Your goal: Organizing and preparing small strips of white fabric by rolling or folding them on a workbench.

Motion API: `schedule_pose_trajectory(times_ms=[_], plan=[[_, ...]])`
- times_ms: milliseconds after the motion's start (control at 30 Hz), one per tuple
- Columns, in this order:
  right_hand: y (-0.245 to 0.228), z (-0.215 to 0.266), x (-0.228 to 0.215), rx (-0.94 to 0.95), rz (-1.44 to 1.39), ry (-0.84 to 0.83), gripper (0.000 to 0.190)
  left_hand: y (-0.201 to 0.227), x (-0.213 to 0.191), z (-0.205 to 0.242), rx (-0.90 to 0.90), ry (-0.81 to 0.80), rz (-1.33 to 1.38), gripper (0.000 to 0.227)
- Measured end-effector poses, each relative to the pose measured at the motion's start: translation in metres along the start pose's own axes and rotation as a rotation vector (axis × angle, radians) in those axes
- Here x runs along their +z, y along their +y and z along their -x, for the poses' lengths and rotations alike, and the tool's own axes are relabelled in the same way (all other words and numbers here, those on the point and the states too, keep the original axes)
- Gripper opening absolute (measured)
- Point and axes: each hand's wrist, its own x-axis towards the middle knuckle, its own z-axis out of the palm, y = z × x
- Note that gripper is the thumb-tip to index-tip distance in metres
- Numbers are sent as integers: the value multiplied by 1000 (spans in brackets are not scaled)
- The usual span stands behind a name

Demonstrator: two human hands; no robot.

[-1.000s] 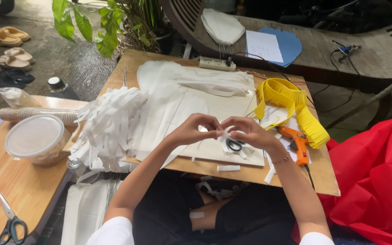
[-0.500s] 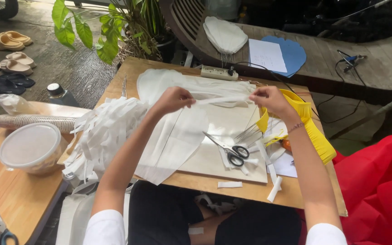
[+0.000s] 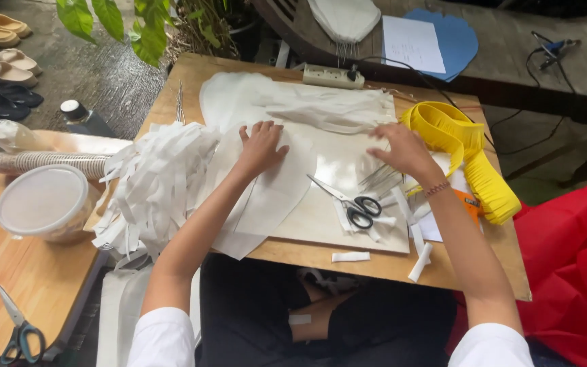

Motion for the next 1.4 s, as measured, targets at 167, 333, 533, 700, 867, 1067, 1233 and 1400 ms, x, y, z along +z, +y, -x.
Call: schedule_pose_trajectory(times_ms=[167,333,533,700,867,1067,1233,1400], plan=[[-6,59,4,-53,36,-170,27,42,-42,37,79,92,-50,56],[22,82,24,106,250,-201,31,66,-47,62,162,37,82,48],[8,95,19,156,190,-182,37,107,-84,114,198,65,269,37],[-4,103,3,191,24,15,30,139,-99,146,263,44,489,28],[-27,127,-19,130,-352,194,29,165,-98,153,303,-23,676,29],[-88,159,-42,-11,-758,266,31,197,-78,148,300,-30,1118,42],[-83,163,-35,-76,-896,365,39,197,-65,140,305,42,1266,26],[-61,165,-38,-118,-1284,523,27,182,-84,151,219,138,1300,35]])
